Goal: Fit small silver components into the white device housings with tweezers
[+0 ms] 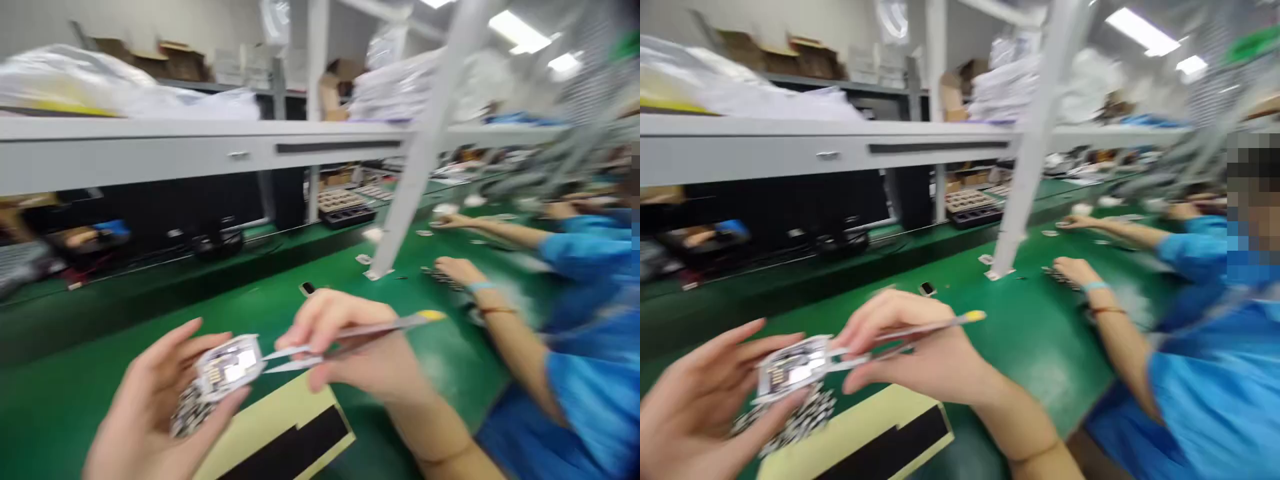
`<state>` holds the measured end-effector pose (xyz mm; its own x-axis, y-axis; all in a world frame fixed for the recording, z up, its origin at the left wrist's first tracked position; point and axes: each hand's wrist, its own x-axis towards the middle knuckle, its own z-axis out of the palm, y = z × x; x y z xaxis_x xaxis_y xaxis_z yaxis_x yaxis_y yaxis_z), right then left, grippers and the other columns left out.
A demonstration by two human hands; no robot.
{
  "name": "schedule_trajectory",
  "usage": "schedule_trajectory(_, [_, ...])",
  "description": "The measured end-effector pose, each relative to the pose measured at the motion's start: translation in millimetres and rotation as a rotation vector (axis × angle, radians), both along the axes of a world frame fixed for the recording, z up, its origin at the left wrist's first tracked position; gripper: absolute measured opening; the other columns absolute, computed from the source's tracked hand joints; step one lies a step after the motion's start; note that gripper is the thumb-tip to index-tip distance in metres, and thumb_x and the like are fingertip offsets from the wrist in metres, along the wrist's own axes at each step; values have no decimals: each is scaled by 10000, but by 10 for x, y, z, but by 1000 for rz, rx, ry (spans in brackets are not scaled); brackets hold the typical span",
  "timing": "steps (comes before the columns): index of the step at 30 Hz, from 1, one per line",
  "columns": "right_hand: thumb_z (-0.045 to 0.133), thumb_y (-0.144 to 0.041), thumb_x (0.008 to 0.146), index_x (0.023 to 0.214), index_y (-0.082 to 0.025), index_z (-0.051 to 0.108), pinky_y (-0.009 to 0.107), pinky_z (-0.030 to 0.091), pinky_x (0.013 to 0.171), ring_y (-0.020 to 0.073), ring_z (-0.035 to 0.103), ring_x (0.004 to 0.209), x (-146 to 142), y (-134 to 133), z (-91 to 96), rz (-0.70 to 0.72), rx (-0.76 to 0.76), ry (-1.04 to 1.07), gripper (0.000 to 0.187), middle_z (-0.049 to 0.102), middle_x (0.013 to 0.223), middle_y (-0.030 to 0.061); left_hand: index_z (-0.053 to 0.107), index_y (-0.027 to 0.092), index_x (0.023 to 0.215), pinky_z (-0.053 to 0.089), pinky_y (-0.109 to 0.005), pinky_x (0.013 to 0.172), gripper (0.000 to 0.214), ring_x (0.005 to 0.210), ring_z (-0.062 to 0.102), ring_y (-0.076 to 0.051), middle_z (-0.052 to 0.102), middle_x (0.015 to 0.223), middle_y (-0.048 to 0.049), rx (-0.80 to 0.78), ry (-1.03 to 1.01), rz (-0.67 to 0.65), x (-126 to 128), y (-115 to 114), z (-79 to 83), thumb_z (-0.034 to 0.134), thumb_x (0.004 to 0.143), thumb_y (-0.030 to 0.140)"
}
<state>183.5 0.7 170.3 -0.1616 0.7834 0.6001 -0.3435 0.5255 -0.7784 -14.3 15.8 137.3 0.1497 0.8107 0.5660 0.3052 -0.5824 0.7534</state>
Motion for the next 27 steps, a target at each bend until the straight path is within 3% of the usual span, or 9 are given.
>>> schedule_trajectory(2, [710,-22,596,803,-219,639,310,530,713,155,621,773,1,-15,-51,-54,28,-104,294,622,816,3,404,230,1176,569,-228,641,584,816,634,-204,628,966,-60,-64,14,-37,-61,-110,74,688,666,216])
schedule_trajectory(6, [692,-112,663,857,-260,636,267,553,656,157,629,758,-58,60,-152,-88,72,-240,251,638,813,24,385,237,1185,559,-236,715,616,845,627,-191,626,994,-65,-19,85,-123,-38,-129,128,689,659,135])
schedule_trajectory(9, [683,-156,683,892,-271,625,273,561,655,171,630,764,-88,81,-160,-72,121,-325,246,638,835,37,387,238,1191,542,-237,766,608,874,618,-182,620,1016,-55,-3,117,-119,-36,-117,106,683,670,134])
schedule_trajectory(14, [667,-72,682,922,-271,618,280,561,676,185,630,798,-65,56,-129,-116,156,-440,315,643,878,48,423,242,1174,522,-226,786,543,901,605,-171,617,1021,-34,3,111,-112,-46,-118,71,666,697,151])
schedule_trajectory(18, [555,-154,798,933,-288,642,258,554,685,181,641,812,-98,-52,-147,-149,138,-496,209,659,863,59,448,226,1159,513,-225,769,513,898,591,-164,600,1014,-40,46,148,-104,-33,-96,79,665,700,149])
schedule_trajectory(22, [523,-251,823,855,-297,667,262,552,693,190,645,806,-182,-180,-208,-347,91,-390,155,666,778,67,581,193,942,496,-196,731,268,889,568,-144,570,978,-44,106,207,-103,-28,-87,106,670,693,149])
schedule_trajectory(25, [588,-220,776,872,-298,656,274,564,657,196,649,772,-187,-167,-213,-326,115,-302,141,668,769,58,591,186,783,487,-194,710,129,874,563,-134,545,992,-39,109,206,-104,-36,-86,112,660,694,123])
schedule_trajectory(27, [651,-167,718,906,-291,641,285,569,640,203,649,759,-162,-106,-194,-289,136,-305,225,672,792,52,561,182,716,487,-214,712,130,894,559,-148,541,991,-38,73,180,-90,-40,-85,110,664,683,110])
